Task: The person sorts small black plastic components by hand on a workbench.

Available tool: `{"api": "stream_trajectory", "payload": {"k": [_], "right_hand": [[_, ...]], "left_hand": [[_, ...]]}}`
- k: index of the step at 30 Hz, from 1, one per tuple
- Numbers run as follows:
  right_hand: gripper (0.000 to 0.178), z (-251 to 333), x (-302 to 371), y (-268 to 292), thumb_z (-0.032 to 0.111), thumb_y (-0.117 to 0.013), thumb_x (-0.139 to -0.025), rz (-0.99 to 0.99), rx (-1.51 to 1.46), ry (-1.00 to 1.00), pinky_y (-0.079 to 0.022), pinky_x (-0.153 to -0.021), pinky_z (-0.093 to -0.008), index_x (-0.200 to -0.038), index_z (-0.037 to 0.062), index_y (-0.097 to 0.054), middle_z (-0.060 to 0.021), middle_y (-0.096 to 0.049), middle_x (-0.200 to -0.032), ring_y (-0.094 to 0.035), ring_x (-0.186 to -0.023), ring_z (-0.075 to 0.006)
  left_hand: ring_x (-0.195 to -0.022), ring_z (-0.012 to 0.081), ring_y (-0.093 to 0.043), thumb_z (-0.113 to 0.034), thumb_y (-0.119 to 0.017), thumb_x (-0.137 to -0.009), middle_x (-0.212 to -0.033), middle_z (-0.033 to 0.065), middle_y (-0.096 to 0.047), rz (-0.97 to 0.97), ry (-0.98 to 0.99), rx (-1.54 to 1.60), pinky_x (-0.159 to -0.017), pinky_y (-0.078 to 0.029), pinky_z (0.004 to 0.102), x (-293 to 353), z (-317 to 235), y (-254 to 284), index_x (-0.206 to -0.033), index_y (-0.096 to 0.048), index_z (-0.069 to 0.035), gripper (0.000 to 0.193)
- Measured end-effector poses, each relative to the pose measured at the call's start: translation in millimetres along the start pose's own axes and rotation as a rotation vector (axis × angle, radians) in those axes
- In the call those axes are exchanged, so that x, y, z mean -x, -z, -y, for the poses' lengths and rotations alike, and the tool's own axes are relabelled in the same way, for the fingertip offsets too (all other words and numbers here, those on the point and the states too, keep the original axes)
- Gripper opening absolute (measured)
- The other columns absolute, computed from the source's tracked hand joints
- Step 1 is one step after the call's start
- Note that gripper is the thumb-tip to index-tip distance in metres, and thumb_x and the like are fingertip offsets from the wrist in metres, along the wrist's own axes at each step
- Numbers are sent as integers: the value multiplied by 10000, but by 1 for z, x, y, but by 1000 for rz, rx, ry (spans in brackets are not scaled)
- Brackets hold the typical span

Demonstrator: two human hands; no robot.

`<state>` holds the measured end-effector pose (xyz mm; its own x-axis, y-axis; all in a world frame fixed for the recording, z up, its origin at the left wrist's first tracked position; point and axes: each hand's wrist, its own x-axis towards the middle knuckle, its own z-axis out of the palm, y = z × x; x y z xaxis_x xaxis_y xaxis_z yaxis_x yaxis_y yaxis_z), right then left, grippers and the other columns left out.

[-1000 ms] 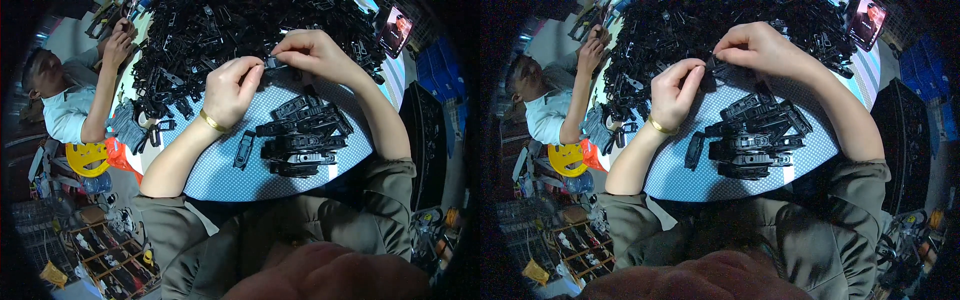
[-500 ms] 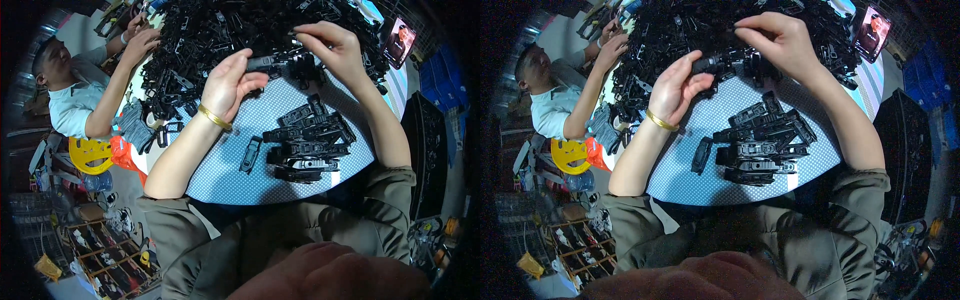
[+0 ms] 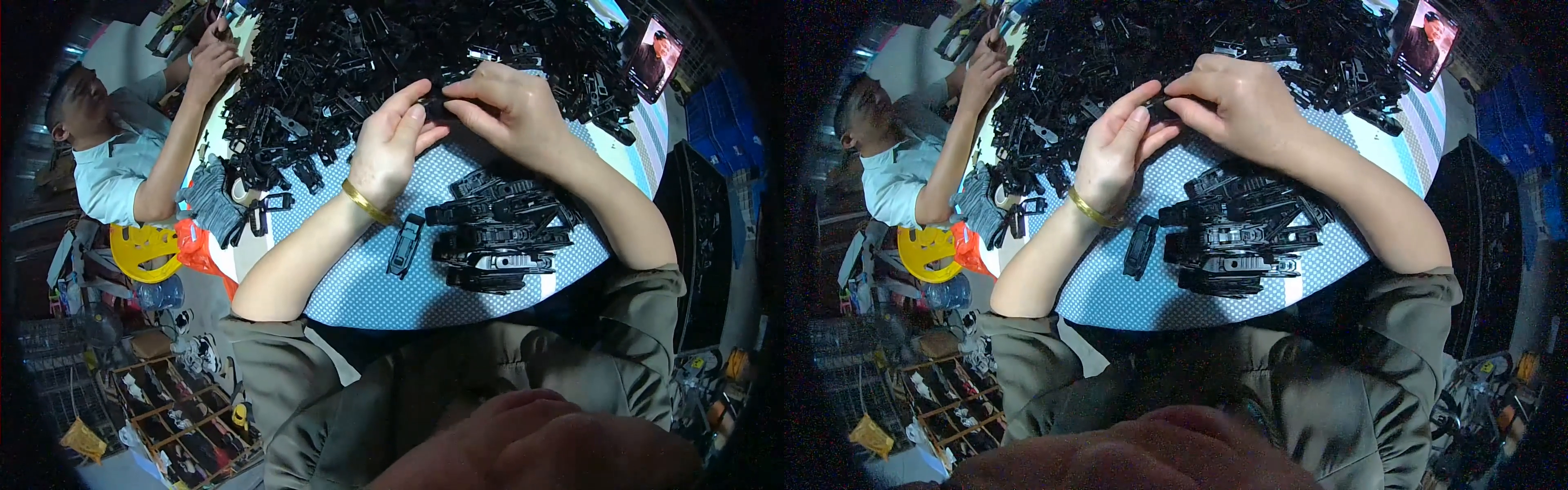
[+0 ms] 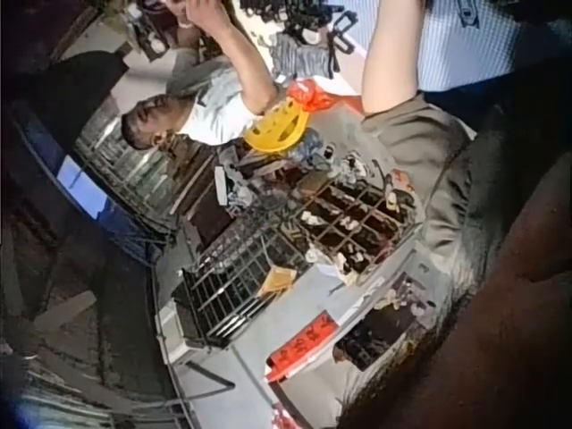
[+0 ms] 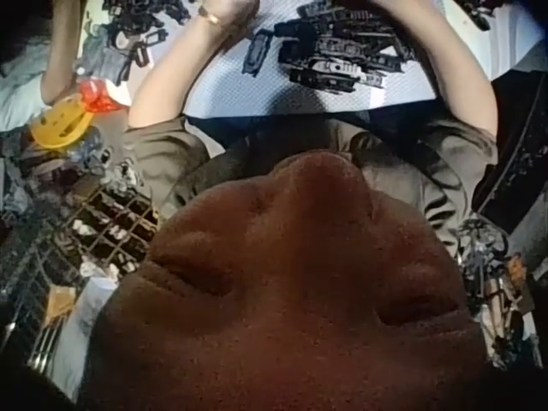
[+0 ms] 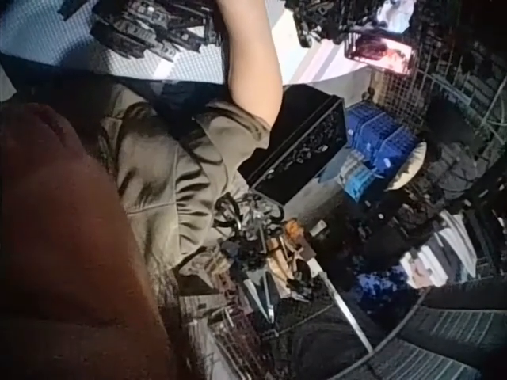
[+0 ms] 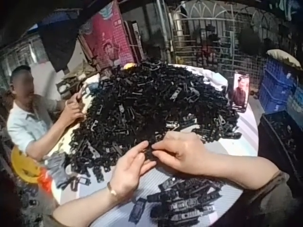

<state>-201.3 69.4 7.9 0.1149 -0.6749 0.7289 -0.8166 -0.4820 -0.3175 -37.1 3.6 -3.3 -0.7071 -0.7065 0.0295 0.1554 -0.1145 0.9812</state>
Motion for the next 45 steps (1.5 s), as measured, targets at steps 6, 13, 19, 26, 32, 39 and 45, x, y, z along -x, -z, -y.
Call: {"api": "stream_trajectory", "payload": {"k": [6, 13, 19, 26, 32, 39, 45], "right_hand": [[141, 7, 2, 1, 92, -656, -699, -52, 107, 68, -419, -459, -265, -825, 37, -622, -62, -531, -662, -535, -527, -185], [142, 6, 2, 0, 87, -661, -682, -16, 115, 2, -441, -505, -265, -812, 40, -630, -63, -547, -689, -556, -597, -192], [148, -1, 0, -6, 165, -669, -667, -117, 64, 105, -475, -645, -286, -780, 72, -651, -52, -595, -833, -557, -785, -188], [201, -7, 3, -8, 129, -643, -730, -28, -250, -61, -459, -679, -257, -912, 46, -633, -77, -588, -957, -570, -819, -166], [242, -12, -6, 9, 218, -620, -774, 233, -537, -357, -415, -486, -189, -960, 64, -637, -20, -611, -702, -554, -613, -73], [273, -33, -16, 35, 292, -607, -782, 301, -767, -477, -472, -617, -212, -932, 66, -643, -49, -626, -786, -573, -682, -85], [206, -88, -7, 51, 181, -611, -763, 298, 337, -426, -485, -705, -299, -901, 30, -631, -82, -629, -830, -599, -778, -197]], "left_hand": [[-910, 136, -553, -99, -355, -910, -1054, 121, -519, -8, -13, 2, -838, -472, 257, 2, 4, -1, -1239, -337, 43, 359], [-895, 129, -556, -77, -369, -903, -1042, 118, -523, 21, -26, 55, -840, -472, 259, 1, 4, 0, -1243, -331, 47, 364], [-848, 141, -579, -44, -505, -841, -1018, 133, -550, 81, -5, 74, -744, -498, 232, 1, 4, 1, -1249, -310, 58, 464], [-806, 130, -584, -37, -539, -823, -979, 89, -576, 139, -17, 180, -707, -506, 229, -5, -1, 0, -1269, -297, 17, 510], [-863, 141, -557, -74, -540, -825, -1013, 91, -550, 194, -78, 97, -773, -475, 249, -7, -7, 10, -1289, -283, -2, 535], [-868, 111, -545, -49, -535, -813, -1038, 98, -544, 226, -164, -8, -768, -464, 227, 5, -21, -5, -1233, -381, -13, 449], [-1103, 297, -465, 13, -622, -673, -1065, 69, -584, 773, -565, -561, -931, -377, 418, 23, -13, -19, -1061, -569, -71, 401]]}}
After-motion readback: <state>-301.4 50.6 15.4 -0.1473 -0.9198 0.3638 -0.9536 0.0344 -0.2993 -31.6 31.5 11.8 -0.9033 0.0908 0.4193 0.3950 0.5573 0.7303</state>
